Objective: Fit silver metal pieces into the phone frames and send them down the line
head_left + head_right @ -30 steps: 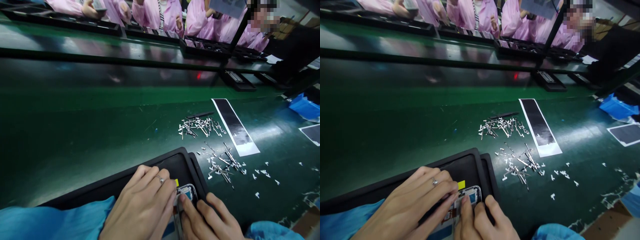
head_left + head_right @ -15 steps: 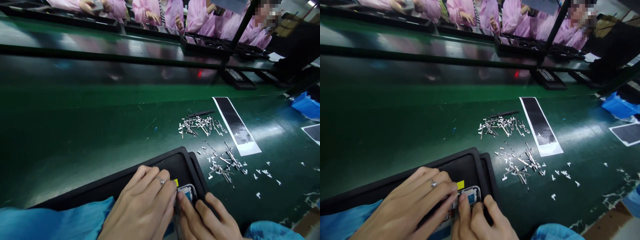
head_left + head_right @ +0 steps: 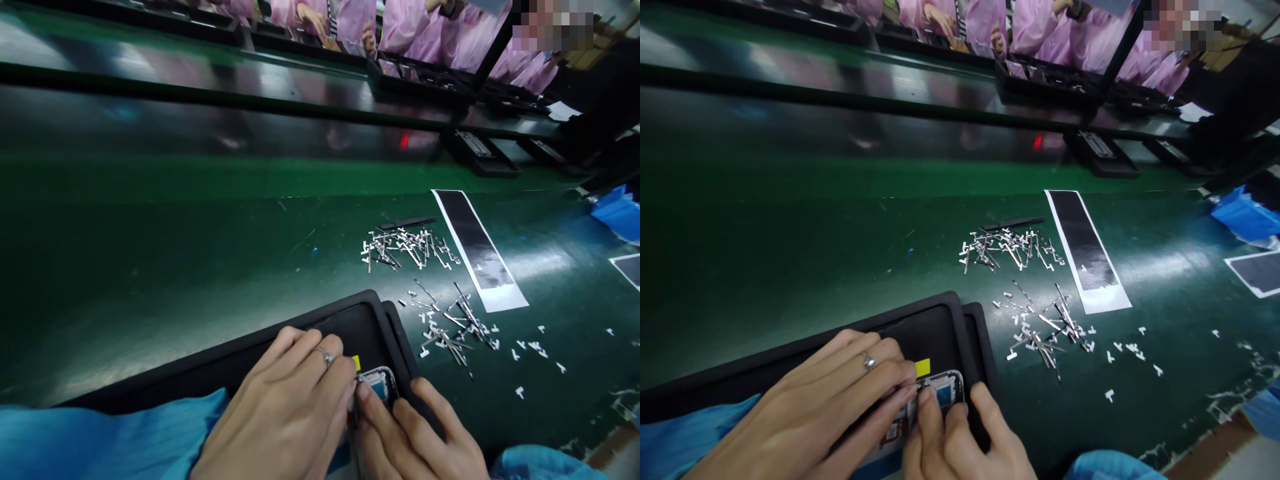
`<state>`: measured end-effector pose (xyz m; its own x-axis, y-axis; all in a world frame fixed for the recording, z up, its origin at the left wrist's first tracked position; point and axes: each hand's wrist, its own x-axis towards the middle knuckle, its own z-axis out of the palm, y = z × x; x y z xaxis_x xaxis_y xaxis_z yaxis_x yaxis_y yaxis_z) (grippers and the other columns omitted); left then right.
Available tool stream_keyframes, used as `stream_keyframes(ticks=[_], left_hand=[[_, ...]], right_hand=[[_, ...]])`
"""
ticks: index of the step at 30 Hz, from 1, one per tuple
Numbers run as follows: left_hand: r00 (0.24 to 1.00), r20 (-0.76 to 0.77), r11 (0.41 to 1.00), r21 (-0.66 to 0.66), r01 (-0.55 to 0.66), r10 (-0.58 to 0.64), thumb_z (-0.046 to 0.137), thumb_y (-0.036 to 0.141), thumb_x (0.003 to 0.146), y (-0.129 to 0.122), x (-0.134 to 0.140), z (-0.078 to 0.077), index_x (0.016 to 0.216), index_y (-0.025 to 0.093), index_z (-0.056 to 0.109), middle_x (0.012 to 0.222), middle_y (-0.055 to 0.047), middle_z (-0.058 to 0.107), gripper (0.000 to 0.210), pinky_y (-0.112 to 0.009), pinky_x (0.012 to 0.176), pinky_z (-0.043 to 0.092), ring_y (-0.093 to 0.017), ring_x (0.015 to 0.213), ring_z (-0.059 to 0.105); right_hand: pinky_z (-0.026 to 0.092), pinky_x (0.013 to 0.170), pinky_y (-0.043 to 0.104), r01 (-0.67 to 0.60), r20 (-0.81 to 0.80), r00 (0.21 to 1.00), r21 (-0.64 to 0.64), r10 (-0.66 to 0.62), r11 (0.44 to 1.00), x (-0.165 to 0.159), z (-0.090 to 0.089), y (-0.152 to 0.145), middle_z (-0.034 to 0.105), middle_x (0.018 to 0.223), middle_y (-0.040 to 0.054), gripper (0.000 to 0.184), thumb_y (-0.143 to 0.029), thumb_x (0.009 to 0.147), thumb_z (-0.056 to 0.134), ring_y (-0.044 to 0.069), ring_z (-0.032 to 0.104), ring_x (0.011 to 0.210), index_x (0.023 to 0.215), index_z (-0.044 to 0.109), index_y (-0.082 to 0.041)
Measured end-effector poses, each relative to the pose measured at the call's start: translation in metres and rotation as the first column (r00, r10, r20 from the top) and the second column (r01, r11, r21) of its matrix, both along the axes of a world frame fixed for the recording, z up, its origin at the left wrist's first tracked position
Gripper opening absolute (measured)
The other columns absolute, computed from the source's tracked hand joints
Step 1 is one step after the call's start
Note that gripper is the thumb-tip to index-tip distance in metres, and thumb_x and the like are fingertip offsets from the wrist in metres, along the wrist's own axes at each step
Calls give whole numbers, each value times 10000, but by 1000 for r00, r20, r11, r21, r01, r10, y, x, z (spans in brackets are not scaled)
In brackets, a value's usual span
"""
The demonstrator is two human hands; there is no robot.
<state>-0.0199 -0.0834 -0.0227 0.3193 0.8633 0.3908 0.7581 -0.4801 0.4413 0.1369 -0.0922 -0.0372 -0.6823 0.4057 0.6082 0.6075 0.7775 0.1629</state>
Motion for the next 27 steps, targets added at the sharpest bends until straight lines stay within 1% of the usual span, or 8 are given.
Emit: stream_keyframes(ticks=[3, 6, 11, 14, 17, 21, 24, 27], left_hand=[[1000, -2, 1000, -12, 20, -20, 236, 71, 817, -1, -1, -2, 554, 187, 456, 583, 22, 491, 362, -289, 658, 327, -138, 562, 450], [1000, -4, 999, 38, 23, -23, 245, 56, 802, 0, 0, -4, 563, 190, 458, 593, 20, 494, 348, -287, 660, 333, -140, 574, 462], [999, -36, 998, 69, 14, -12, 261, 47, 783, 1, 0, -6, 604, 187, 482, 638, 7, 526, 317, -307, 733, 342, -153, 633, 495], [997, -70, 995, 92, 27, -21, 257, 42, 760, -1, 0, -7, 645, 181, 507, 676, -10, 547, 308, -324, 743, 357, -165, 649, 493], [994, -103, 989, 139, 42, -27, 253, 38, 750, -3, 1, -7, 716, 166, 538, 756, -34, 575, 314, -335, 778, 361, -181, 719, 510], [999, -43, 996, 84, 28, -24, 264, 48, 765, -2, 0, -7, 653, 185, 511, 696, -4, 565, 304, -312, 770, 358, -158, 681, 517], [999, 1, 999, 9, 34, -35, 278, 72, 792, -1, -3, -6, 637, 197, 497, 674, 24, 557, 296, -291, 783, 339, -137, 673, 525], [999, -3, 999, -21, 38, -38, 281, 66, 792, 0, -4, -5, 633, 205, 497, 661, 37, 560, 302, -289, 792, 326, -132, 672, 531]], right_hand=[[285, 968, 313, -18, 26, 999, -29, 19, 999, 3, 2, 0, 655, 794, -35, 440, -6, 874, 243, 78, 522, 662, 677, 596, -180], [262, 995, 319, -16, 27, 1000, -13, 17, 1000, 4, 2, 0, 656, 785, -35, 422, -8, 869, 263, 72, 530, 660, 669, 593, -178], [270, 1005, 312, -16, 36, 999, -12, 17, 1000, 2, 2, -1, 657, 774, -28, 408, 1, 860, 272, 69, 540, 650, 675, 594, -167], [264, 1012, 334, -22, 77, 997, 22, 21, 1000, 1, -1, -1, 657, 773, -24, 381, 46, 829, 293, 75, 541, 658, 709, 598, -150], [262, 1011, 360, -46, 91, 995, 55, 41, 997, 1, -4, -1, 657, 766, -11, 355, 66, 805, 316, 87, 539, 649, 711, 593, -137], [250, 1017, 377, -71, 85, 994, 37, 68, 997, 4, -5, 1, 656, 793, 3, 363, 77, 797, 309, 91, 541, 670, 682, 581, -133], [240, 1025, 354, -81, 82, 993, -32, 83, 996, 7, -2, 1, 654, 830, 8, 376, 81, 803, 297, 80, 545, 700, 687, 586, -130], [233, 1030, 340, -82, 88, 992, -84, 89, 993, 11, 1, 0, 648, 872, 2, 384, 60, 825, 289, 71, 550, 720, 711, 598, -137]])
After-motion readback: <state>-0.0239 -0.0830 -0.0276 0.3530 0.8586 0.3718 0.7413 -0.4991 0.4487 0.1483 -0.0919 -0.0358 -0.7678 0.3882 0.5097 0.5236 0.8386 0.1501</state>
